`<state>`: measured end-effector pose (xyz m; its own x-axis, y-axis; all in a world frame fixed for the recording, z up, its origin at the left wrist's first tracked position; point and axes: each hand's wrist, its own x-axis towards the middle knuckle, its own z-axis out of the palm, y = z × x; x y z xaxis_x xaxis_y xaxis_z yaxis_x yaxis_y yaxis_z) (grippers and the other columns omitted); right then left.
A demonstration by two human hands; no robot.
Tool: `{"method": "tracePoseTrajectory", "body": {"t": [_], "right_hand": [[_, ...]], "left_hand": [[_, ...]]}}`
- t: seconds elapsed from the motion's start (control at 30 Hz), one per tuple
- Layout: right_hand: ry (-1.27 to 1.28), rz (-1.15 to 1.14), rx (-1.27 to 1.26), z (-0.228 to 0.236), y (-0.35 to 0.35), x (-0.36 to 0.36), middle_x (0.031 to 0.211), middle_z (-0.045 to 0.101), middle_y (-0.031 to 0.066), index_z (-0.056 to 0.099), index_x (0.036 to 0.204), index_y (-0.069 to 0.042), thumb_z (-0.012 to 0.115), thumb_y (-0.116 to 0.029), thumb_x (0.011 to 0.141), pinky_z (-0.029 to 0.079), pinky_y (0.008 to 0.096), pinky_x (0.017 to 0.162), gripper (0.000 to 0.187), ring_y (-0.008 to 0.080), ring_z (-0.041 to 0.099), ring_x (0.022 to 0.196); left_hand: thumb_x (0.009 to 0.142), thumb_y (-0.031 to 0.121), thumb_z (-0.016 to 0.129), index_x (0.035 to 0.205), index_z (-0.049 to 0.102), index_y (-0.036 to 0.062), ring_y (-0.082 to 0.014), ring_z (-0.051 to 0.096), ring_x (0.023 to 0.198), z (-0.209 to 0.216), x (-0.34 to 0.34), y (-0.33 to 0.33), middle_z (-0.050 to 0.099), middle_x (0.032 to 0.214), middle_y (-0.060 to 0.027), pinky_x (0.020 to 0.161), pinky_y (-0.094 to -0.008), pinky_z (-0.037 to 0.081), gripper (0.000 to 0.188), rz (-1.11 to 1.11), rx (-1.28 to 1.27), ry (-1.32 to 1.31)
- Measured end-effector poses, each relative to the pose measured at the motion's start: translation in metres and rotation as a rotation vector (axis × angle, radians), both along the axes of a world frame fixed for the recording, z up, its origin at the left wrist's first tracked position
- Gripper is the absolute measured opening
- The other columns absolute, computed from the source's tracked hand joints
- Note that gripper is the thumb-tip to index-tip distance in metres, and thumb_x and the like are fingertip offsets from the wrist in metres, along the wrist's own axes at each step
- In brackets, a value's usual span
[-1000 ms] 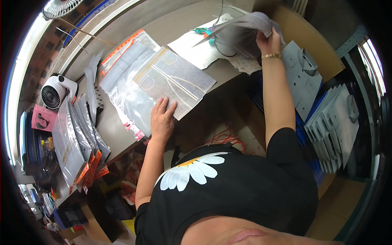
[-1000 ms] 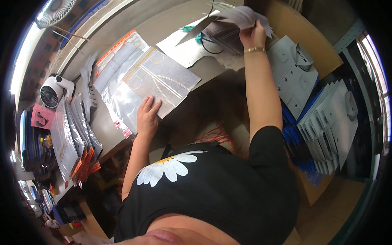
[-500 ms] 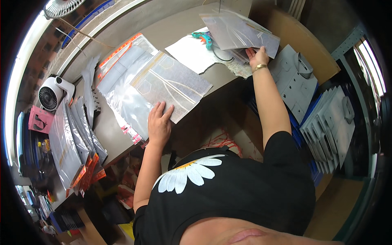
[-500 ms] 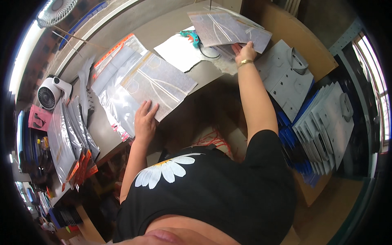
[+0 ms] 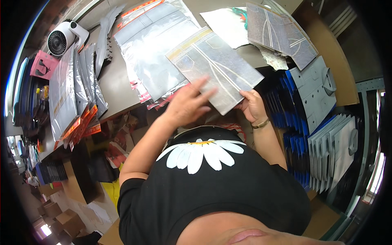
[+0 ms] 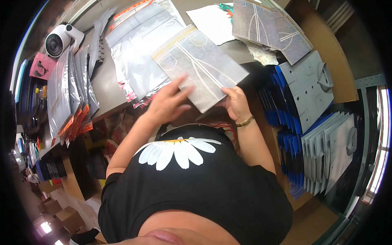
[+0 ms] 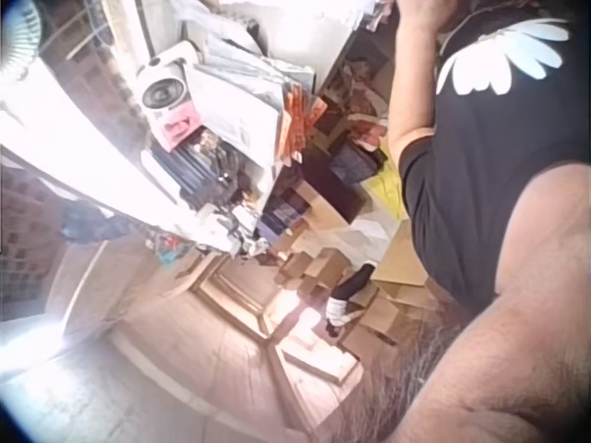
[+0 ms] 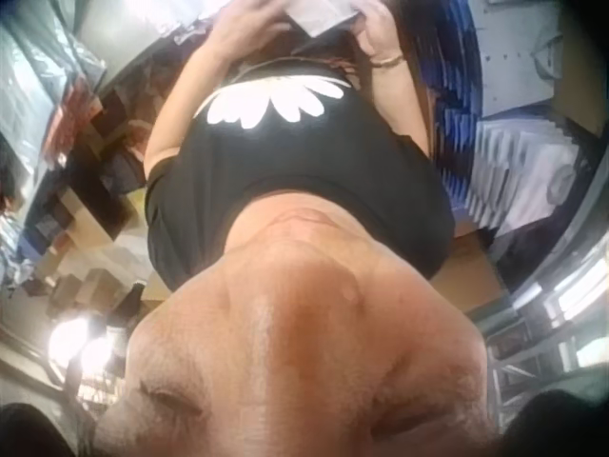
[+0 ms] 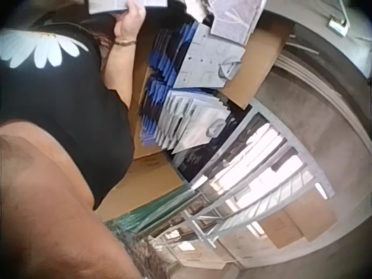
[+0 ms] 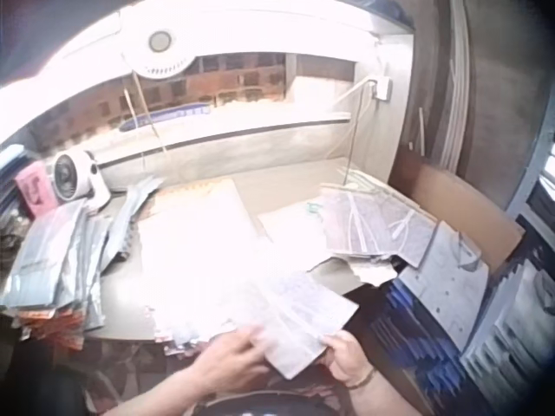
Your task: The person repeatedly picks up gray rectangular panels and places them into clear plastic bags on a cluttered workbench. The person then stacks the packaged items and places them into a cardboard box. The person also handles blue rectangular items in a similar manner.
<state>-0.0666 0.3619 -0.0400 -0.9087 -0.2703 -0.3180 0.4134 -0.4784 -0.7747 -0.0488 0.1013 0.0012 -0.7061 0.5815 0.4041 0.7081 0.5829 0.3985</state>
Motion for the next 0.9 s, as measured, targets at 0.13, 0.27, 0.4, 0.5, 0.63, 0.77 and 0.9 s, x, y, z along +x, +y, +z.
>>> {"method": "tracePoseTrajectory", "body": {"t": [0.13, 0.27, 0.4, 0.5, 0.63, 0.77, 0.9], "right_hand": [[0.017, -0.167, -0.089, 0.0, 0.024, 0.001, 0.116, 0.06, 0.0144, 0.05, 0.119, 0.004, 0.052, -0.008, 0.088, 0.05, 0.0429, 0.09, 0.034, 0.0249, 0.061, 0.104], [-0.013, -0.159, -0.143, 0.006, 0.06, 0.022, 0.12, 0.059, 0.0147, 0.049, 0.122, 0.006, 0.051, -0.007, 0.088, 0.044, 0.0402, 0.097, 0.037, 0.0253, 0.058, 0.109], [-0.11, 0.122, -0.256, 0.028, 0.062, 0.055, 0.117, 0.059, 0.023, 0.048, 0.121, 0.014, 0.048, -0.004, 0.085, 0.048, 0.0352, 0.094, 0.04, 0.0259, 0.063, 0.102], [-0.215, 0.179, -0.289, 0.019, 0.055, 0.072, 0.113, 0.061, 0.0232, 0.053, 0.116, 0.014, 0.048, -0.002, 0.085, 0.048, 0.0357, 0.093, 0.035, 0.0263, 0.063, 0.101], [-0.265, 0.183, -0.255, 0.034, 0.046, 0.08, 0.113, 0.062, 0.0218, 0.053, 0.115, 0.014, 0.048, -0.002, 0.085, 0.046, 0.0359, 0.095, 0.034, 0.0257, 0.063, 0.1], [-0.168, 0.093, -0.148, 0.041, 0.048, 0.073, 0.112, 0.062, 0.021, 0.05, 0.118, 0.012, 0.048, -0.005, 0.089, 0.047, 0.0364, 0.095, 0.034, 0.0252, 0.063, 0.101], [-0.074, -0.28, -0.018, 0.054, 0.022, 0.075, 0.101, 0.065, 0.0182, 0.048, 0.119, 0.006, 0.044, -0.012, 0.096, 0.054, 0.0334, 0.079, 0.029, 0.0229, 0.067, 0.084]], "left_hand": [[0.074, 0.033, 0.074, 0.139, 0.042, 0.0158, -0.0392, 0.041, 0.123, -0.007, -0.03, -0.055, 0.039, 0.139, -0.02, 0.102, -0.0455, 0.035, 0.075, 0.533, -0.035, 0.053], [0.071, 0.032, 0.076, 0.121, 0.062, 0.0165, -0.0357, 0.043, 0.121, -0.017, -0.036, -0.074, 0.047, 0.133, -0.0155, 0.102, -0.041, 0.035, 0.054, 0.536, -0.179, -0.053], [0.071, 0.025, 0.075, 0.113, 0.069, 0.0204, -0.0327, 0.046, 0.116, -0.034, -0.047, -0.091, 0.051, 0.13, -0.0115, 0.099, -0.0398, 0.038, 0.042, 0.414, 0.03, -0.095], [0.073, 0.013, 0.073, 0.105, 0.072, 0.0198, -0.0275, 0.05, 0.107, -0.029, -0.047, -0.09, 0.056, 0.12, -0.0084, 0.093, -0.0362, 0.043, 0.033, 0.429, 0.077, -0.159], [0.077, 0.007, 0.071, 0.095, 0.073, 0.0092, -0.0203, 0.058, 0.087, -0.031, -0.052, -0.087, 0.062, 0.097, -0.007, 0.078, -0.0288, 0.047, 0.018, 0.49, 0.303, -0.281], [0.083, 0.012, 0.069, 0.089, 0.072, 0.0017, -0.0119, 0.054, 0.074, -0.013, -0.058, -0.087, 0.059, 0.079, -0.0047, 0.066, -0.0249, 0.043, 0.012, 0.562, 0.475, -0.261], [0.084, 0.013, 0.069, 0.089, 0.072, 0.0035, -0.0108, 0.05, 0.07, 0.03, -0.059, -0.081, 0.055, 0.075, -0.0031, 0.064, -0.0255, 0.041, 0.012, 0.556, 0.437, -0.327]]}}
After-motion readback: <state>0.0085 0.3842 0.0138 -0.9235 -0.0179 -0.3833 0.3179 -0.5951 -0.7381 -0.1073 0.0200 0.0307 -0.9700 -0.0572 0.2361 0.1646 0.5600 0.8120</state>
